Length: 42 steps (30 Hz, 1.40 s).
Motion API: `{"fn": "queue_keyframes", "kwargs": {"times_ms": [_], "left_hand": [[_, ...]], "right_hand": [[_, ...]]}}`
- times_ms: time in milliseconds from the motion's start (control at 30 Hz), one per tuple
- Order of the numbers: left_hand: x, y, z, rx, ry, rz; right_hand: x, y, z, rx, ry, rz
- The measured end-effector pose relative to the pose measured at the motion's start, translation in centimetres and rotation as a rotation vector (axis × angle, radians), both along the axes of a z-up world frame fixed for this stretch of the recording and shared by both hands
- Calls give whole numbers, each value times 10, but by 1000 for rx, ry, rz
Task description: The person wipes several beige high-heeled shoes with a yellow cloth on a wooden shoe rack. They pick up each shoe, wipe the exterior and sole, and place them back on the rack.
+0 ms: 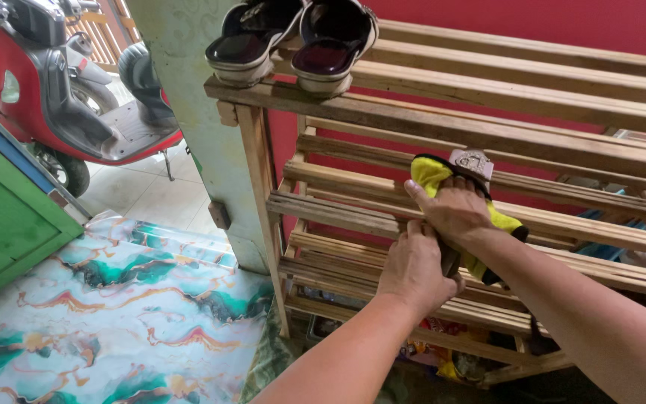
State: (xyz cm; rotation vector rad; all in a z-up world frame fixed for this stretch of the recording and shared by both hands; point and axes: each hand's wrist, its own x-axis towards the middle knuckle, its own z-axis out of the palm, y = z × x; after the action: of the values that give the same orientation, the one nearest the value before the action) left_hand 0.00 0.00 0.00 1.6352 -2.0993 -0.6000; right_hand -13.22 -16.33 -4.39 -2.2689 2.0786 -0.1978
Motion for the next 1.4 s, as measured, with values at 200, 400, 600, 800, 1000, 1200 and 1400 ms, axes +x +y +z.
{"fn": "queue_keyframes", "kwargs": {"times_ms": [200, 400, 600, 800, 1000, 1200, 1400], "left_hand": [[3, -5, -15, -63, 86, -21], [8, -5, -19, -19, 243, -21], [8, -5, -14, -77, 193, 6], [4, -7, -29, -173, 297, -12], [11, -9, -30, -136, 298, -21], [14, -17, -47, -121, 371, -64], [7, -17, -42, -109, 358, -5]], "right_hand": [[21, 39, 30, 176, 53, -113], [25, 49, 30, 114, -101, -183], [29, 17, 29, 72, -32, -301], [15, 25, 34, 89, -36, -263], [40, 48, 44, 106, 67, -271], [35, 116, 51, -6, -26, -193], [29, 173, 82, 51, -123, -202]]}}
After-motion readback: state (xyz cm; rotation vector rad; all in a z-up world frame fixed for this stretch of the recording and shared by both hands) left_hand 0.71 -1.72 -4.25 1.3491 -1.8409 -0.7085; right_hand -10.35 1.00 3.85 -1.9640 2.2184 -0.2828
